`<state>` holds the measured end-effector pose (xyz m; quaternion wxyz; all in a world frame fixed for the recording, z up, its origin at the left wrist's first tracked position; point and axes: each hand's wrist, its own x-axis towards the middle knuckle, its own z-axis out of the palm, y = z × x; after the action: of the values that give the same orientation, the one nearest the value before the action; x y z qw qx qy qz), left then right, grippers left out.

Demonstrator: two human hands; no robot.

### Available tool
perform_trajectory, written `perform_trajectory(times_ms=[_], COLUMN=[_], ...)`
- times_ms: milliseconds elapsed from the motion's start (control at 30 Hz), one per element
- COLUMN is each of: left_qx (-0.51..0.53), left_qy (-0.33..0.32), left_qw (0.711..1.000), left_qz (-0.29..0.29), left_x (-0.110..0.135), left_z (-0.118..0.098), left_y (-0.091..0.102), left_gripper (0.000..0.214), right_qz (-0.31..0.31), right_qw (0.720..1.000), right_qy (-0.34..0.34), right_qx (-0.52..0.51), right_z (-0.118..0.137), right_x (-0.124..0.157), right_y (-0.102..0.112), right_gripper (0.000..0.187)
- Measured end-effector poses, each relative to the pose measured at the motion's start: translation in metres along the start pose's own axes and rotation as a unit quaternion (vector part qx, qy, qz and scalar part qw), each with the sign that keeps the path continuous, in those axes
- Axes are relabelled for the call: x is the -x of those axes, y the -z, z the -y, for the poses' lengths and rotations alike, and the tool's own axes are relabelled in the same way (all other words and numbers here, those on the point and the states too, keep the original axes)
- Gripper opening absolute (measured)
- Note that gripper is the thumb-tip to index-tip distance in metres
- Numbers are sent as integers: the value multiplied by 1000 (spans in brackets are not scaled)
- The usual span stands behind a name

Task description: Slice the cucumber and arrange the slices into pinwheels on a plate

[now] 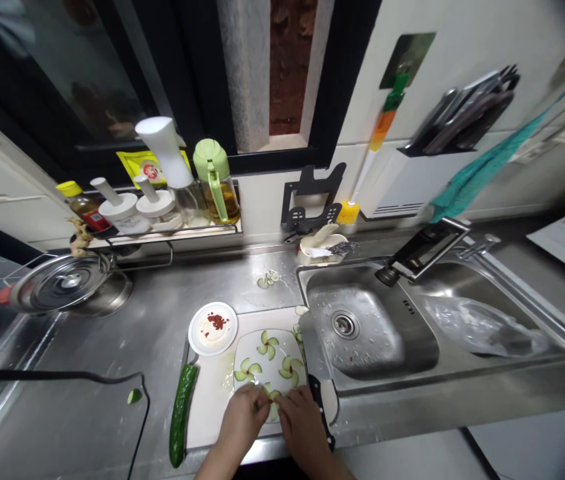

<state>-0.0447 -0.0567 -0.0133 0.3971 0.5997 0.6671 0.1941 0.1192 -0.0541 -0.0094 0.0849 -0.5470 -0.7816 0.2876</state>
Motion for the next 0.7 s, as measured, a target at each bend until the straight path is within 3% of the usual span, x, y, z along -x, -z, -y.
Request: perform_trajectory(times_ms=[333,533,700], left_qx=[3,14,12], left_qy=[-1,19,79], left_qw=[1000,998,989], left_qz=[-14,-60,-123], left_x=[3,8,16], left_z=[-3,16,34], left_y=[6,24,34], left_gripper=[12,15,21], right_qz=[-11,-34,-83], right_qw=[1000,999,996], right_qy=[4,-2,-28], right_qx=[-12,14,22], right_z=[1,-13,-32], right_x=[2,6,9], right_y=[1,6,9], right_gripper=[32,32,34])
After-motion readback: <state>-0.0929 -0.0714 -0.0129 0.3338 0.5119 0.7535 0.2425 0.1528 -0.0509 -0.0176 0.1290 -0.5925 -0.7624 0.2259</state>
